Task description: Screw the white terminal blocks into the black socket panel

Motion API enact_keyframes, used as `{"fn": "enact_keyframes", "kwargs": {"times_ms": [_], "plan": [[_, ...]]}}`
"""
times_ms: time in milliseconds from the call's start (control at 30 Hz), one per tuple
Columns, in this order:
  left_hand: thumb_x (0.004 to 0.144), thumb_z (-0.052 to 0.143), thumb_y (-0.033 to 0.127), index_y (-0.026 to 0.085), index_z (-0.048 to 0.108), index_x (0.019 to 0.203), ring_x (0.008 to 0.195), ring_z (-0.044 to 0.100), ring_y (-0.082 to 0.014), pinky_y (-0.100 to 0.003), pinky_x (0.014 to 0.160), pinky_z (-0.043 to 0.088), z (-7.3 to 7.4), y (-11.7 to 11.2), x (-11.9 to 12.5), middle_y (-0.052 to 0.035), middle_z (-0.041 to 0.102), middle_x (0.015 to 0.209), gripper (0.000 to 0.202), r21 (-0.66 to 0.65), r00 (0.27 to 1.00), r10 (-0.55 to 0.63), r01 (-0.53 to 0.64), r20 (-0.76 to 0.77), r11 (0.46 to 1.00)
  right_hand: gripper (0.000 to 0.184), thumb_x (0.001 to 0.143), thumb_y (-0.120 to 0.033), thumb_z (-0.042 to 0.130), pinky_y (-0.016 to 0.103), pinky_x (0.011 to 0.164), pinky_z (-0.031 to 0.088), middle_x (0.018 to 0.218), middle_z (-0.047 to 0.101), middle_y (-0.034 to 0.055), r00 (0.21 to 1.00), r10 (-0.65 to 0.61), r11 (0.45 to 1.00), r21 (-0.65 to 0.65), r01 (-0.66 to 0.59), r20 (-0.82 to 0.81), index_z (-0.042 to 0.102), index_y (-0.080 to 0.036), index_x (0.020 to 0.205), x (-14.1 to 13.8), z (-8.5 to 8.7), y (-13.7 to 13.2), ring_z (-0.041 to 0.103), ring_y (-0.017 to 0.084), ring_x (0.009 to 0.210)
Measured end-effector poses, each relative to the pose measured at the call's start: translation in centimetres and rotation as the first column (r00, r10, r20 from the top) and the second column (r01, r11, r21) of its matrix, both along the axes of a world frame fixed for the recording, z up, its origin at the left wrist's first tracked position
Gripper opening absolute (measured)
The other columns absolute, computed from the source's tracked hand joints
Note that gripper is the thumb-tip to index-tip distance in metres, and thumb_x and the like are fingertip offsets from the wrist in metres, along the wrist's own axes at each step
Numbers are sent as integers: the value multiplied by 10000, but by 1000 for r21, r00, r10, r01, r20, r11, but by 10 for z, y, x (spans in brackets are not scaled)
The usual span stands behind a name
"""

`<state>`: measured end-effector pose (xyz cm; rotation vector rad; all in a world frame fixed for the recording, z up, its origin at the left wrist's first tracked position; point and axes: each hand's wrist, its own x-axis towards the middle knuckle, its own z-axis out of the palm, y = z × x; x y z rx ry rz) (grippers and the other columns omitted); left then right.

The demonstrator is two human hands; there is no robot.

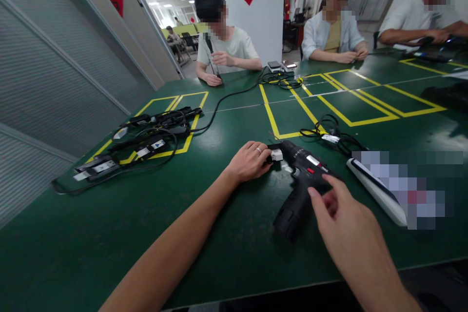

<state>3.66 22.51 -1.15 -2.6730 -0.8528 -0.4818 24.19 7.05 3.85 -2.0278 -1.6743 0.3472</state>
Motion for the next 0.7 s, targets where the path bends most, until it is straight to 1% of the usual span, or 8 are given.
{"fn": "enact_keyframes", "kwargs": {"times_ms": [67, 100, 167, 200, 267, 333, 467, 700], "plan": [[890, 464, 308, 135, 525, 1054, 1001, 548, -232, -407, 900, 425, 0, 0, 1, -118, 589, 1032, 246, -5, 999, -37, 37, 24, 999, 403, 904, -393, 466, 337, 538, 445, 813, 660, 66, 968, 138, 976, 135, -168, 210, 466, -170, 1239, -4, 13, 24, 633, 233, 668], [887, 470, 300, 136, 524, 1060, 1044, 536, -239, -416, 923, 419, -1, -1, 1, -124, 585, 1064, 245, -2, 998, -59, 59, 37, 998, 448, 893, -338, 500, 336, 564, 471, 921, 656, 112, 893, 219, 943, 150, -298, 393, 431, -130, 1283, -7, 16, 39, 632, 254, 774], [882, 480, 289, 134, 515, 1097, 1111, 510, -252, -432, 953, 413, -1, -1, 2, -138, 572, 1121, 268, 11, 994, -98, 98, 56, 995, 562, 764, -284, 688, 360, 676, 501, 1051, 634, 132, 801, 339, 891, 105, -441, 493, 475, -126, 1260, -18, 14, 71, 603, 290, 925], [881, 483, 286, 130, 507, 1121, 1120, 508, -255, -436, 956, 416, -2, -1, 2, -142, 568, 1136, 287, 16, 992, -112, 111, 64, 994, 554, 742, -262, 714, 370, 721, 505, 1067, 633, 122, 763, 381, 869, 80, -489, 522, 503, -123, 1234, -24, 9, 86, 598, 283, 951], [880, 487, 285, 119, 493, 1150, 1104, 521, -255, -433, 948, 431, -3, -2, 1, -149, 569, 1138, 316, 19, 989, -124, 123, 75, 992, 298, 832, -230, 625, 393, 749, 510, 1029, 643, 86, 712, 414, 846, 49, -530, 568, 580, -132, 1110, -34, -3, 110, 606, 245, 948], [881, 488, 284, 109, 491, 1150, 1087, 532, -251, -426, 946, 439, -4, -2, 0, -152, 570, 1137, 321, 9, 989, -122, 122, 80, 993, 155, 877, -227, 575, 408, 780, 510, 1024, 644, 66, 685, 416, 836, 45, -547, 598, 619, -140, 998, -39, -14, 123, 608, 223, 958], [877, 495, 276, 118, 475, 1174, 1097, 530, -242, -426, 954, 443, -4, -3, 0, -146, 569, 1150, 337, -29, 987, -120, 124, 106, 992, 149, 883, -234, 571, 429, 814, 502, 1056, 636, 70, 670, 401, 828, 64, -556, 625, 620, -141, 988, -37, -24, 129, 601, 228, 985], [852, 508, 240, 157, 468, 1192, 1067, 545, -256, -449, 909, 463, -1, -6, -1, -132, 583, 1107, 353, -68, 974, -115, 130, 194, 989, 170, 883, -242, 566, 432, 820, 491, 1074, 623, 74, 677, 394, 828, 79, -555, 622, 612, -147, 1016, -29, -26, 128, 586, 236, 1004]]}}
